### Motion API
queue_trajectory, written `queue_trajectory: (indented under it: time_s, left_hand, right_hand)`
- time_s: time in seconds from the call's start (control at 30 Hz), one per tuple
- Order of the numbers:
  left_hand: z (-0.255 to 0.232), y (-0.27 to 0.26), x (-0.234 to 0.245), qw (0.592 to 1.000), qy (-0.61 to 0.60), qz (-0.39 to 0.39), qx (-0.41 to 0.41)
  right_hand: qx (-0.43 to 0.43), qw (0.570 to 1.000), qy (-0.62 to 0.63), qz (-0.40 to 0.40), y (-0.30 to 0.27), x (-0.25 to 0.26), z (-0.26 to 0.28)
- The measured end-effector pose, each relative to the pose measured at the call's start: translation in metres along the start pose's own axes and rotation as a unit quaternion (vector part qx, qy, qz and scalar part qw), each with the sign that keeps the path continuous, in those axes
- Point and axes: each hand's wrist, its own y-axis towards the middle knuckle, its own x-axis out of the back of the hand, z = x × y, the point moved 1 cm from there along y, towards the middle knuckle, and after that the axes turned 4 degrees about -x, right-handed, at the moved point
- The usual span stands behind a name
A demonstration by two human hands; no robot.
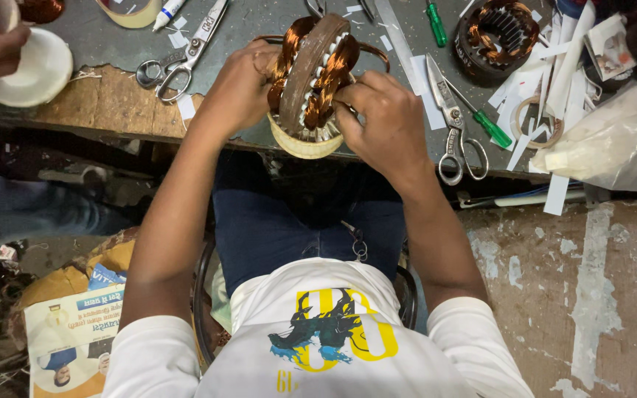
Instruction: The person winds copper wire around a cylindrical stator core, using both hands to guide and secure the wire. They periodically cut small strips of white insulating material with scissors and place them between wire layers. The work continues with repeated winding and insertion of insulation strips.
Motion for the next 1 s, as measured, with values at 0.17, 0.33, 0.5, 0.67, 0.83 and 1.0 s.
queue_trajectory:
  time_s: [0.17,0.33,0.5,0.67,0.83,1.0]
  left_hand:
    - [0.002,-0.002,-0.004,1.0,0.0,-0.014,0.005]
    - [0.003,-0.001,-0.001,0.999,0.012,-0.024,-0.02]
    - [0.0,0.0,0.002,0.999,0.008,-0.011,-0.036]
    - [-0.006,0.001,0.004,1.0,0.001,-0.013,-0.016]
    - [-0.008,0.0,0.005,0.998,-0.008,-0.017,-0.055]
    - [-0.009,0.002,0.006,0.999,-0.035,0.004,-0.02]
  right_hand:
    - [0.002,1.0,-0.005,0.013,0.0,-0.008,-0.003]
    - [0.006,1.0,-0.03,0.003,-0.006,-0.004,-0.006]
    - [0.013,0.999,-0.016,-0.031,-0.006,-0.016,-0.007]
    - [-0.004,1.0,-0.003,-0.022,-0.012,-0.012,-0.006]
    - [0.011,0.999,-0.035,-0.001,-0.015,-0.005,0.001]
    - [0.045,0.995,-0.085,0.001,-0.011,-0.008,0.008]
